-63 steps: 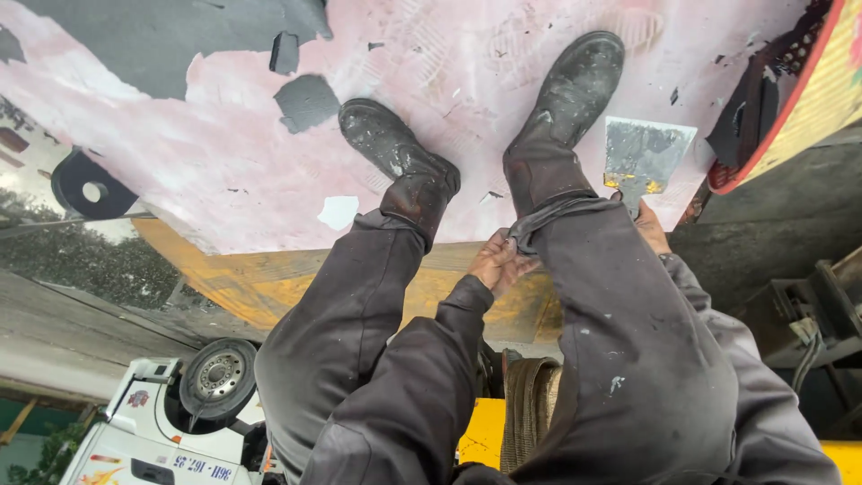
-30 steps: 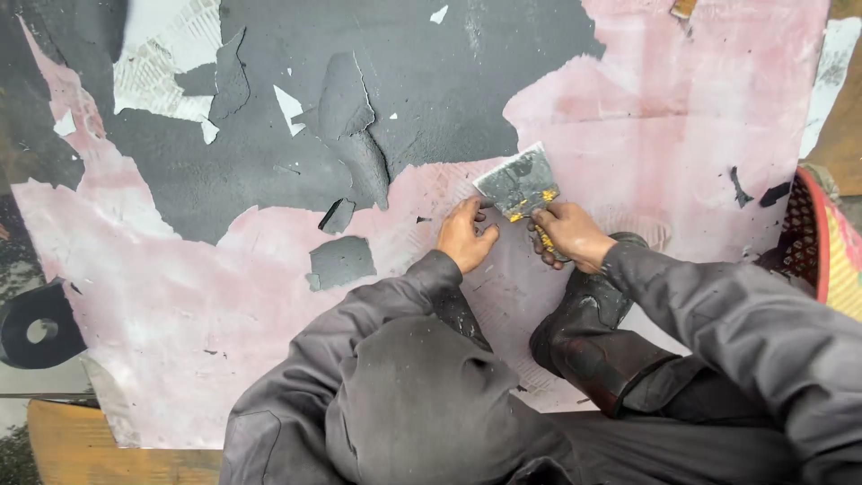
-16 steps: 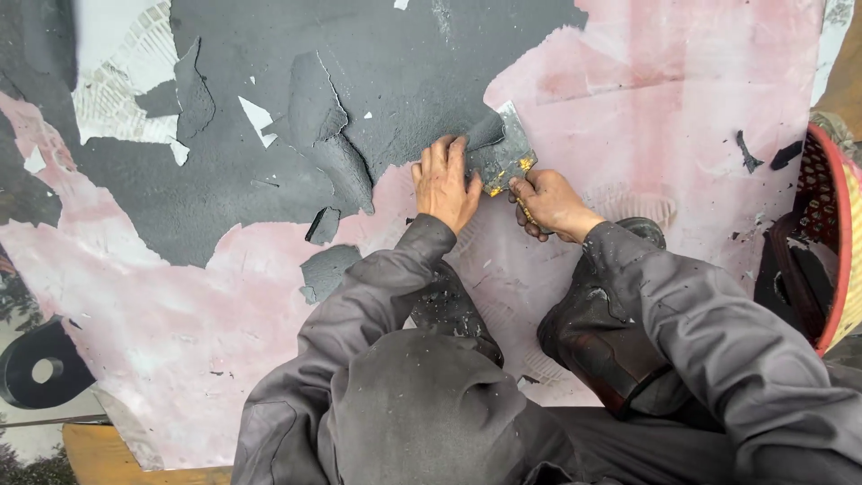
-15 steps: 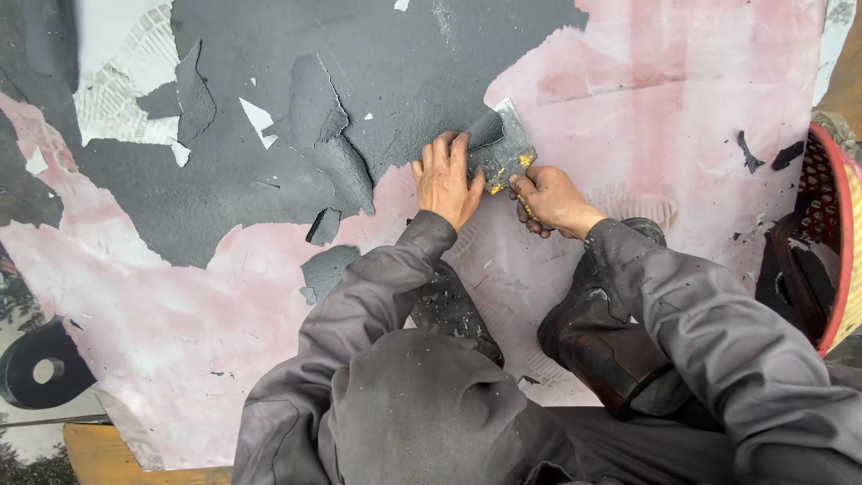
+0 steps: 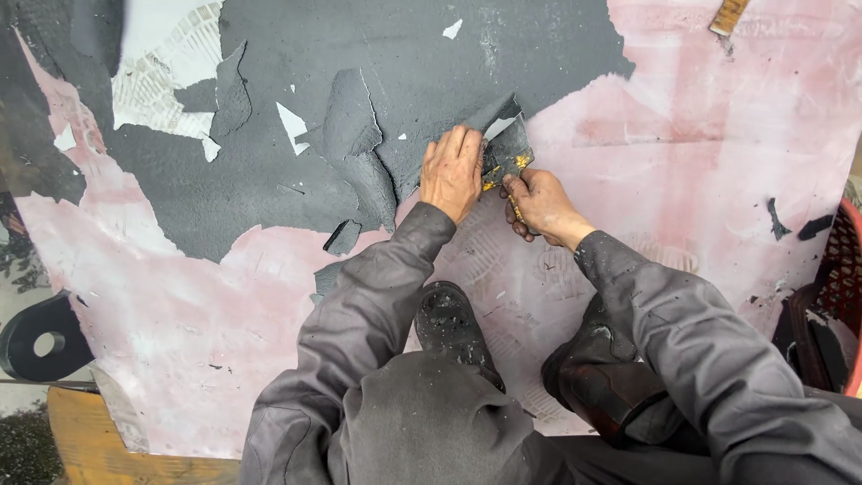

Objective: Scraping old paint or protective coating off a large metal industrial component using a hand scraper.

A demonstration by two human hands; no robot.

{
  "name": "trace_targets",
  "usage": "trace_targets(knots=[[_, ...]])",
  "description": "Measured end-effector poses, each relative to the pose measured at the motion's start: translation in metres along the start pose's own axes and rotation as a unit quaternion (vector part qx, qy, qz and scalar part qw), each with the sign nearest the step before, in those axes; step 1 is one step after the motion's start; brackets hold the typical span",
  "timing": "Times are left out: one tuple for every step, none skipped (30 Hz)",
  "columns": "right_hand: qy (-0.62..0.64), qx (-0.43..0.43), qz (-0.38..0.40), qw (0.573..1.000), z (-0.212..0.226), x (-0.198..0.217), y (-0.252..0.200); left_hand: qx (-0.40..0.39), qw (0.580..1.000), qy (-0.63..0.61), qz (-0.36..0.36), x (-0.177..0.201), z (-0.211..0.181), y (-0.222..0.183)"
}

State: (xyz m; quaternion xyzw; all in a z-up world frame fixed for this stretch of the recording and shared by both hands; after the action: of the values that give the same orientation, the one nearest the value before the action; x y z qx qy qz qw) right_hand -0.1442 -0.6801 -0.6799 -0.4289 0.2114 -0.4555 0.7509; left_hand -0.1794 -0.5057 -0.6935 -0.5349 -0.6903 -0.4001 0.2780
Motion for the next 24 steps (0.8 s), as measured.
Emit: trace_targets(knots=[[-0.007, 0.012, 0.009, 1.0, 0.006, 0.002, 0.006, 0.016, 1.0, -0.013, -0.015, 0.006, 0.0, 0.004], [-0.002, 0.009, 0.01, 1.0, 0.008, -0.001, 0.006, 0.016, 1.0, -0.012, -0.01, 0.013, 0.001, 0.002], [-0.007, 0.012, 0.012, 1.0, 0.01, -0.005, 0.006, 0.029, 0.999, -0.028, -0.025, 0.021, 0.002, -0.001], [-0.018, 0.02, 0.014, 1.0, 0.018, -0.005, 0.009, 0.043, 0.997, -0.045, -0.049, 0.026, 0.002, 0.002], [-0.02, 0.022, 0.015, 0.999, 0.023, -0.009, 0.014, 0.044, 0.997, -0.043, -0.051, 0.032, 0.003, 0.005], [-0.016, 0.029, 0.018, 0.999, 0.026, -0.014, 0.016, 0.065, 0.993, -0.061, -0.075, 0.039, 0.003, 0.004], [-0.011, 0.036, 0.021, 0.999, 0.03, -0.02, 0.019, 0.086, 0.988, -0.078, -0.1, 0.046, 0.003, 0.002], [-0.025, 0.032, 0.03, 0.999, 0.031, -0.027, 0.02, 0.101, 0.986, -0.075, -0.106, 0.054, 0.001, -0.002], [-0.002, 0.03, 0.029, 0.999, 0.032, -0.034, 0.02, 0.13, 0.979, -0.09, -0.132, 0.063, -0.001, -0.007], [0.023, 0.033, 0.026, 0.999, 0.036, -0.042, 0.022, 0.152, 0.969, -0.106, -0.161, 0.073, -0.001, -0.008], [0.012, 0.034, 0.032, 0.999, 0.036, -0.048, 0.024, 0.16, 0.967, -0.103, -0.17, 0.08, -0.002, -0.011], [0.038, 0.037, 0.027, 0.998, 0.038, -0.057, 0.029, 0.174, 0.959, -0.106, -0.199, 0.09, 0.002, -0.013], [0.065, 0.04, 0.023, 0.997, 0.04, -0.066, 0.034, 0.187, 0.949, -0.109, -0.228, 0.1, 0.006, -0.014], [0.059, 0.04, 0.027, 0.997, 0.038, -0.071, 0.038, 0.192, 0.947, -0.107, -0.233, 0.106, 0.006, -0.021], [0.074, 0.043, 0.019, 0.996, 0.036, -0.077, 0.042, 0.216, 0.936, -0.109, -0.254, 0.112, 0.007, -0.029], [0.092, 0.049, 0.011, 0.994, 0.036, -0.084, 0.047, 0.236, 0.925, -0.109, -0.276, 0.119, 0.01, -0.035], [0.088, 0.051, 0.016, 0.995, 0.037, -0.088, 0.046, 0.237, 0.924, -0.106, -0.281, 0.125, 0.01, -0.047], [0.091, 0.054, 0.005, 0.994, 0.042, -0.091, 0.05, 0.26, 0.909, -0.122, -0.301, 0.131, 0.014, -0.054], [0.094, 0.056, -0.006, 0.994, 0.047, -0.095, 0.054, 0.282, 0.894, -0.138, -0.32, 0.135, 0.019, -0.061], [0.087, 0.056, -0.003, 0.995, 0.053, -0.093, 0.06, 0.288, 0.89, -0.137, -0.325, 0.135, 0.021, -0.063], [0.082, 0.063, -0.001, 0.995, 0.058, -0.092, 0.067, 0.311, 0.866, -0.173, -0.352, 0.134, 0.023, -0.066], [0.083, 0.057, -0.001, 0.995, 0.051, -0.094, 0.066, 0.34, 0.842, -0.206, -0.365, 0.139, 0.021, -0.078], [0.082, 0.043, 0.002, 0.996, 0.044, -0.093, 0.061, 0.351, 0.842, -0.201, -0.358, 0.15, 0.015, -0.088], [0.081, 0.06, 0.0, 0.995, 0.049, -0.093, 0.067, 0.314, 0.833, -0.184, -0.418, 0.161, 0.019, -0.089]])
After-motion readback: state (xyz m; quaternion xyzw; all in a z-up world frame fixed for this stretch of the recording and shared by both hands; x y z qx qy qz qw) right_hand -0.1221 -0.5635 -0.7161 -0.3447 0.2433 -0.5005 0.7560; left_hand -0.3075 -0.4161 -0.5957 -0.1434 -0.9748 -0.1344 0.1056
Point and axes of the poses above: each hand's wrist, its own y-axis towards the middle knuckle, its own x-axis out of the back of the hand, z = x × y, the point moved 1 cm from there along y, towards the middle knuckle, and after that the axes turned 8 degrees about -z, right-handed, at the moved point
